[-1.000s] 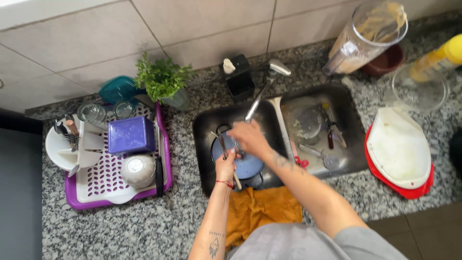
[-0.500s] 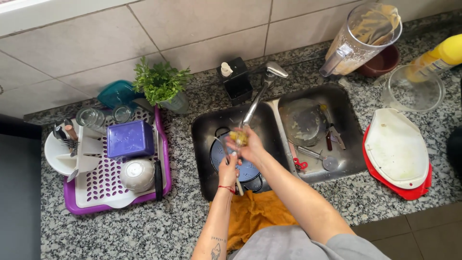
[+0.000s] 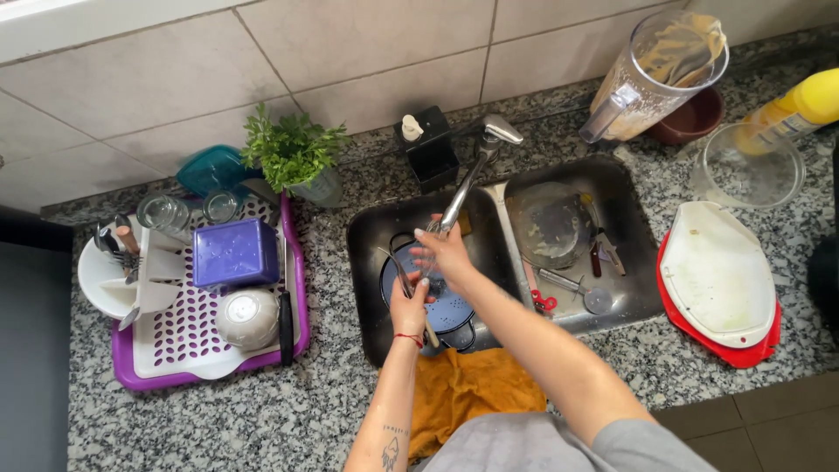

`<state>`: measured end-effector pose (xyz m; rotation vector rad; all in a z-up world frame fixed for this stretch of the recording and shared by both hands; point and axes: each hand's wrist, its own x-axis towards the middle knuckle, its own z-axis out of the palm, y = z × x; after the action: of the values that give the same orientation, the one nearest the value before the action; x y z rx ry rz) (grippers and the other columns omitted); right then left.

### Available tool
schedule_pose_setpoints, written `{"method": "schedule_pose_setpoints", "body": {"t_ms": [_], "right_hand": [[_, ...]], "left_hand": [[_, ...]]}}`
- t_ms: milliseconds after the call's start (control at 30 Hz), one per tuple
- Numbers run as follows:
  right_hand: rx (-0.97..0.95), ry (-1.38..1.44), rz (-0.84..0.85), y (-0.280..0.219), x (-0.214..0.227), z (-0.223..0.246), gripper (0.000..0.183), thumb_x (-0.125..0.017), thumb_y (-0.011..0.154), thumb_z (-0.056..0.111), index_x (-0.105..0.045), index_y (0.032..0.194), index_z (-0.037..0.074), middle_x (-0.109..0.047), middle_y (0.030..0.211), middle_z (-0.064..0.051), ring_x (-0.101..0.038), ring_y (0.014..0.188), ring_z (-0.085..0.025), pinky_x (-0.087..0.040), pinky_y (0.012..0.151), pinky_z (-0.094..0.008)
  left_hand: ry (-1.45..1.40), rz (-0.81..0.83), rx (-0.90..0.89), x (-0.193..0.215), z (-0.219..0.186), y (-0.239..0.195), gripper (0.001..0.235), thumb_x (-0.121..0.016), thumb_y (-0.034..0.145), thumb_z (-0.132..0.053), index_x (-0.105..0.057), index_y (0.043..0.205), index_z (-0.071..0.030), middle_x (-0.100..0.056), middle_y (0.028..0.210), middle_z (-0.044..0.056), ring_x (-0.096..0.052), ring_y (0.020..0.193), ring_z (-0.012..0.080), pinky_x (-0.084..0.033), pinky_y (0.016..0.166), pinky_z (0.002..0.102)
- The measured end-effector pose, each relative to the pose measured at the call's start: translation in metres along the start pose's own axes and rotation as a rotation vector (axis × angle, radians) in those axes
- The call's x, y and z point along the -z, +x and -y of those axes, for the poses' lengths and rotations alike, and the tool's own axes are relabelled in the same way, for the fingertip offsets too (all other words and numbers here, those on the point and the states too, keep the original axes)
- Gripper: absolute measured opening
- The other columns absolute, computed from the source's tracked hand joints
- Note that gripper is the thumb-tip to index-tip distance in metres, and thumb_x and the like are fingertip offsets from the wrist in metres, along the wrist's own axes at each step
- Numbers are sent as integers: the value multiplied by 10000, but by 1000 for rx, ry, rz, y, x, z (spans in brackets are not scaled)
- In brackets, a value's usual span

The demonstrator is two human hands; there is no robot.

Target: The person washes various kitchen items in a double-basin sink using a sponge and running water. They scrub and rinse a whisk, a ladle, a glass bowl, and a glass lid, placing each item into a purple dish rack on the counter after cleaning.

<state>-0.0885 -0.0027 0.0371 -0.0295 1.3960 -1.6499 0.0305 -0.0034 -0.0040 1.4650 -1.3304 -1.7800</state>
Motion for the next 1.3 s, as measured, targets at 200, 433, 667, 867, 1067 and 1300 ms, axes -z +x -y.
{"method": "schedule_pose_setpoints", "body": {"t_ms": [200,433,667,867,1067,1300], "right_hand": [[9,8,-14,8,4,11,478,-494,908,540,-538,730,98,-451,455,-57,-392,286,-118,-300,273,-206],[229,-187,307,13,31,11,170,-596,896,207,-663,943,58,-647,709,-121,-641,610,-170,-493,481,-228],[150,15,105,30,40,-6,208,-611,831,121,-632,1031,67,-668,901,-95,-672,789,-171,-551,616,-268],[186,-170,124,27,37,-9,220,-575,891,283,-639,981,94,-630,864,-57,-614,774,-149,-529,627,-273],[146,-353,79,30,47,-24,358,-565,925,445,-652,921,97,-557,627,-16,-513,545,-122,-447,458,-239],[41,-244,172,-9,56,-9,427,-779,752,190,-558,1083,34,-583,833,-44,-563,656,-125,-467,477,-227]], "left_hand": [[-161,177,147,-10,-15,-28,252,-481,959,-256,-567,1131,-93,-655,1033,154,-704,714,289,-605,575,326],[-112,139,133,-7,-13,-11,231,-485,952,-262,-566,1067,-80,-707,920,100,-685,567,182,-567,438,211],[-67,94,-61,-41,-45,10,258,-649,874,-262,-624,1065,-91,-645,937,86,-535,438,109,-476,397,213],[-86,-16,-92,-61,-49,52,160,-627,874,-227,-622,937,-79,-575,705,46,-533,419,115,-457,365,198],[-213,-34,-98,-50,-50,72,280,-626,890,-344,-602,1027,-101,-570,651,70,-527,395,141,-476,378,240],[-409,139,-26,-60,-34,58,320,-581,913,-111,-550,1229,-76,-620,1065,45,-543,819,106,-504,796,227]]}}
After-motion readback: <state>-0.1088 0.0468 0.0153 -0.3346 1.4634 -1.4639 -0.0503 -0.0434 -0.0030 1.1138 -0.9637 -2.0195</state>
